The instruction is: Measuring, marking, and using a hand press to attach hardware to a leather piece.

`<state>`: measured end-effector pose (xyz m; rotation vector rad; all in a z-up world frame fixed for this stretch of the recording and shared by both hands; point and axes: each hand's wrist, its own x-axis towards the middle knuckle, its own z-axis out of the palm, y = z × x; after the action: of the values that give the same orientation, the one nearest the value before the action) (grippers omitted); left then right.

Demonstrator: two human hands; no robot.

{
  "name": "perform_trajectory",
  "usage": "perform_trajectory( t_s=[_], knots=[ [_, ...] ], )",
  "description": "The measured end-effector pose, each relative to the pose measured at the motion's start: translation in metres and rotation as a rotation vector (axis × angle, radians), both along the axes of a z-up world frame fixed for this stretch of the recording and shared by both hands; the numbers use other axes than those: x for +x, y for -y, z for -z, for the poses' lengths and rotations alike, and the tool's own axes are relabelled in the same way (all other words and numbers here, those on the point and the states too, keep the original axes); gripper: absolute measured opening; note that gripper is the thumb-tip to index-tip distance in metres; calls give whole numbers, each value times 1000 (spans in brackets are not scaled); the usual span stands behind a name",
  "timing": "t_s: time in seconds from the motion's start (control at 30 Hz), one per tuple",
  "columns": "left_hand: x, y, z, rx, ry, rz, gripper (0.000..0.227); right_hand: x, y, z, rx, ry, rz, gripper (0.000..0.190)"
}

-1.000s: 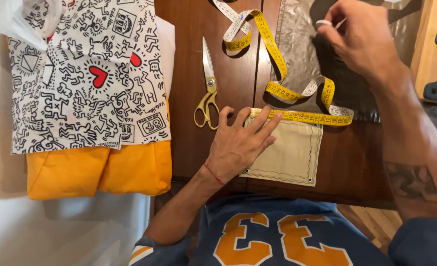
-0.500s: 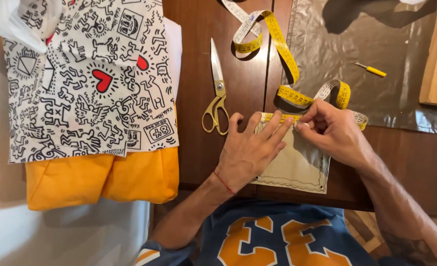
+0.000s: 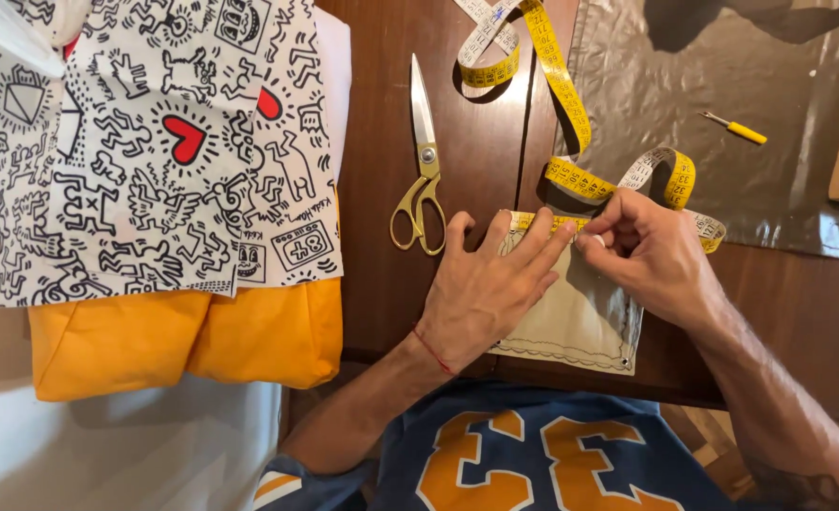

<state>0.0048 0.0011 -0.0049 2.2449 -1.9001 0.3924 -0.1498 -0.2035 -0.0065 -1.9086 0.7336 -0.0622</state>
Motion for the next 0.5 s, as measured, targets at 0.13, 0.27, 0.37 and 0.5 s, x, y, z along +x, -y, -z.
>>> perform_trajectory(
  t_s=[0.13,0.27,0.37,0.5],
  knots=[
    [0,0,1,28,1,-2,61,1,7,0,21,-24,-72,22],
    [0,0,1,25,19,-3,61,0,7,-2,48,-17,-95,21],
    [-2,0,0,37,5,-9,62,-4,4,5,115,17,42,19],
    [-2,2,-1,40,15,3,60,-3,5,3,57,18,-26,21]
  ],
)
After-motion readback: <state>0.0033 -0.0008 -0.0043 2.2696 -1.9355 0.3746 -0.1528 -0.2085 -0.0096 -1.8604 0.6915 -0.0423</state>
